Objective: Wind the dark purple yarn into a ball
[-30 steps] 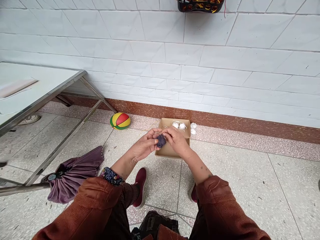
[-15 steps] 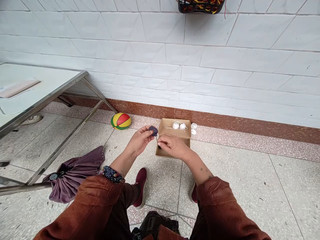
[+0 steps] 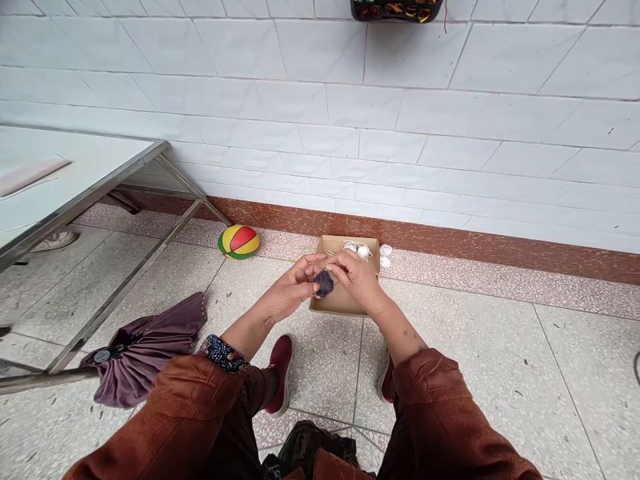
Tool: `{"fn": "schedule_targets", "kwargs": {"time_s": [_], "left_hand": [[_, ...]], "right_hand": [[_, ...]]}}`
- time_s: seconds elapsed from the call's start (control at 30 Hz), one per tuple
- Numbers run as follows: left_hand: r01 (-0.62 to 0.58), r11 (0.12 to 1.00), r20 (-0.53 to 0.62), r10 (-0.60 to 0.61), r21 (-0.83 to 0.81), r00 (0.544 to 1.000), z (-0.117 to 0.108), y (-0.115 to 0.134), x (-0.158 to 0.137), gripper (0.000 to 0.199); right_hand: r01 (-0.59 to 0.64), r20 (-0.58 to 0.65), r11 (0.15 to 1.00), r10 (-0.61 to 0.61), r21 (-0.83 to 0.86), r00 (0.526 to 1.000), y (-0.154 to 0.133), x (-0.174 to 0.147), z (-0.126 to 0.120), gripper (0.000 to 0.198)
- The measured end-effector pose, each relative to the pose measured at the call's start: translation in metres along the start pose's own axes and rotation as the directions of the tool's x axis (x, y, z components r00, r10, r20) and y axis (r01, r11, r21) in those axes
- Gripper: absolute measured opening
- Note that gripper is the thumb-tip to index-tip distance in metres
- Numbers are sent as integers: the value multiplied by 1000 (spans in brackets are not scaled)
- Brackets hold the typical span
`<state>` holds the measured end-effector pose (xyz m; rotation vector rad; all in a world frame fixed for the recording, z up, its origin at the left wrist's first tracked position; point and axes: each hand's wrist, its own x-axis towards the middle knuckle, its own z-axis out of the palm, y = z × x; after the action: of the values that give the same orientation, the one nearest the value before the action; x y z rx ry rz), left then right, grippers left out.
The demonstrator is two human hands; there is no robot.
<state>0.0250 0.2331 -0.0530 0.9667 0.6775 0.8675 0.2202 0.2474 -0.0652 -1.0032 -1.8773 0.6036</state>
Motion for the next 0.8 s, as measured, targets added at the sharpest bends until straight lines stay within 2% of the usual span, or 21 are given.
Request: {"fn": "schedule_targets", "kwargs": {"time_s": [0.1, 0.17, 0.23, 0.33, 0.47, 0.57, 0.67, 0.8], "left_hand": [[-9, 990, -11, 7, -142, 1000, -3, 2, 0, 46], [-20, 977, -48, 10, -210, 999, -6, 4, 1, 39], [-44, 967, -105, 18, -252, 994, -9, 6, 3, 34], [-89, 960, -187, 39, -264, 982, -13, 10, 5, 34], [-149, 965, -287, 83, -217, 954, -20, 13, 9, 36], [-182, 971, -373, 114, -152, 921, -23, 11, 12, 36], [-176, 981, -408, 129, -78, 904, -23, 7, 15, 36], [-94, 993, -350, 112, 68, 930, -20, 1, 13, 36]], "right_hand": [[-53, 12, 999, 53, 8, 999, 1, -1, 9, 15], [-98, 67, 995, 97, 18, 993, 1, -3, 16, 15], [-157, 154, 987, 152, 20, 976, 2, -6, 21, 14], [-221, 317, 975, 217, -24, 923, 4, -10, 25, 15], [-191, 455, 970, 240, -150, 857, 4, -14, 25, 15], [-125, 521, 987, 162, -106, 838, -6, -11, 17, 14], [-72, 515, 997, 66, -9, 855, -23, -5, 6, 17], [-3, 297, 1000, -3, 20, 955, -34, 2, -8, 19]]}}
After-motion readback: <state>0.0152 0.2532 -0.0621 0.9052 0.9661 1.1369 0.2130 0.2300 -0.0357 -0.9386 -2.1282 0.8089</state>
